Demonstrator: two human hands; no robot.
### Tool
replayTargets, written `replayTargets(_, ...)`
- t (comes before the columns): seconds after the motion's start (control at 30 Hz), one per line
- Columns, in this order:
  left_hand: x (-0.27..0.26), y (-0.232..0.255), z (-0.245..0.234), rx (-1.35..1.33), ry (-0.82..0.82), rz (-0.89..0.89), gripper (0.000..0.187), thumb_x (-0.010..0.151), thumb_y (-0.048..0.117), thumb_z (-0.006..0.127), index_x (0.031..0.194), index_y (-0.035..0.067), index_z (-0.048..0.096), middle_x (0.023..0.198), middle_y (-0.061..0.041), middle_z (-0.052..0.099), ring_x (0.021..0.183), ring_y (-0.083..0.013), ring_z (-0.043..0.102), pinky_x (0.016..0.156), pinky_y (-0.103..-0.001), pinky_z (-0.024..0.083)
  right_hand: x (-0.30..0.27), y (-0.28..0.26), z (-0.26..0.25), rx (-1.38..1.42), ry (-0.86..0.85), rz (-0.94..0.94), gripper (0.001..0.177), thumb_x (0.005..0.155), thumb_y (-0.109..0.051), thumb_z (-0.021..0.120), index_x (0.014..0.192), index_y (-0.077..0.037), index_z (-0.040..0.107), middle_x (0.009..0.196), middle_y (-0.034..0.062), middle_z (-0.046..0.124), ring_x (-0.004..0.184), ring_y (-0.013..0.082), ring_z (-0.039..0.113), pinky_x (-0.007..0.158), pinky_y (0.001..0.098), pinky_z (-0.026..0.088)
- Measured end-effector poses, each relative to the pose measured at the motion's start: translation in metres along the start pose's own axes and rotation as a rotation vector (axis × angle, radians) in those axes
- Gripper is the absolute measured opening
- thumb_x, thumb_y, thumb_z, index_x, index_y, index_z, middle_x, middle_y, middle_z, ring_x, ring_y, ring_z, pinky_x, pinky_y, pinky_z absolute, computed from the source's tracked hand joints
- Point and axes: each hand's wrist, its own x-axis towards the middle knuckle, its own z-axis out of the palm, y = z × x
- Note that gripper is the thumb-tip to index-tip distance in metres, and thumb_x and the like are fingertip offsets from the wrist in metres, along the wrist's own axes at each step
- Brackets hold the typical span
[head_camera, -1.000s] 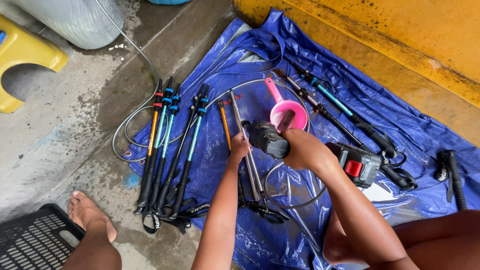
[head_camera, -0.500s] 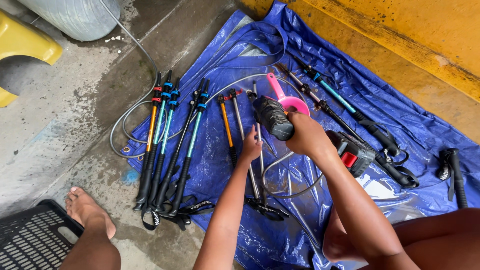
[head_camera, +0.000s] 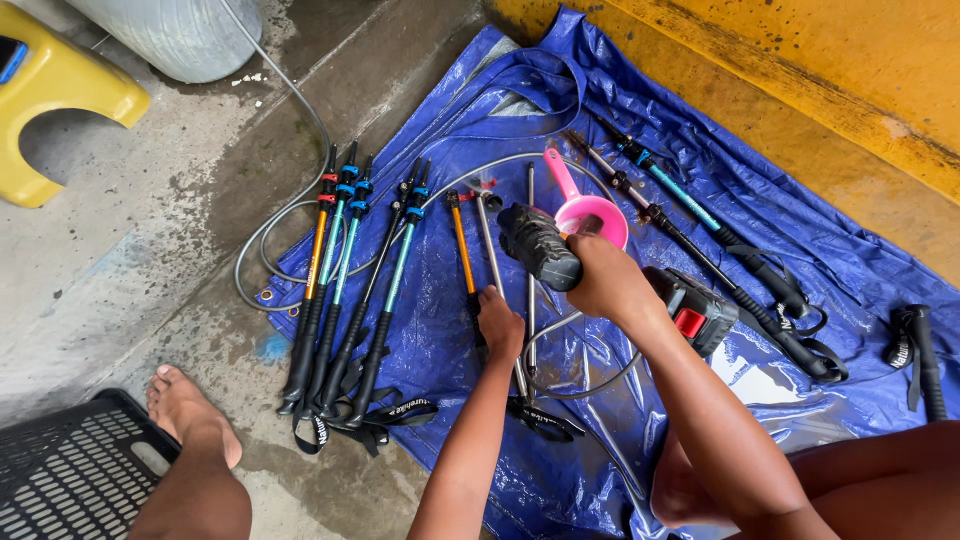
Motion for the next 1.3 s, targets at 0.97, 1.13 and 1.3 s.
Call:
replayTargets(0.97, 0.095, -0.055, 0.034, 0.089, -0.273, 0.303, 0.069, 0.097, 0.010, 0.071, 0.162, 0.030, 0.060, 0.126, -0.015, 0.077, 0.126, -0.0359, 0.074, 0.103, -0.047, 0.064, -0.005, 0.024, -0.017, -0.068, -0.134, 0.081, 0.052, 0.070, -0.005, 0.071, 0.122, -0.006, 0.077, 0.115, 0.0200, 0.081, 0.120, 0.0449, 0.076, 0.098, 0.0566, 0.063)
replayTargets(1.13, 0.112, -0.053, 0.030, 0.217, -0.047, 0.653, 0.040, 0.098, 0.004, 0.072, 0.129, 0.030, 0.076, 0.117, -0.005, 0.076, 0.116, -0.0325, 0.075, 0.095, -0.046, 0.065, -0.029, 0.006, -0.043, -0.097, -0.237, 0.088, 0.053, 0.070, -0.007, 0.069, 0.122, -0.009, 0.079, 0.112, 0.0190, 0.082, 0.119, 0.0440, 0.077, 0.098, 0.0542, 0.062)
replayTargets(1.3, 0.113, -0.032, 0.009, 0.566, 0.457, 0.942, 0.014, 0.087, 0.019, 0.088, 0.089, 0.020, 0.074, 0.124, -0.011, 0.075, 0.119, -0.0403, 0.072, 0.070, -0.047, 0.062, -0.031, -0.002, -0.045, -0.156, -0.248, 0.084, 0.053, 0.072, -0.009, 0.070, 0.124, -0.009, 0.079, 0.113, 0.0193, 0.082, 0.121, 0.0444, 0.076, 0.100, 0.0556, 0.062)
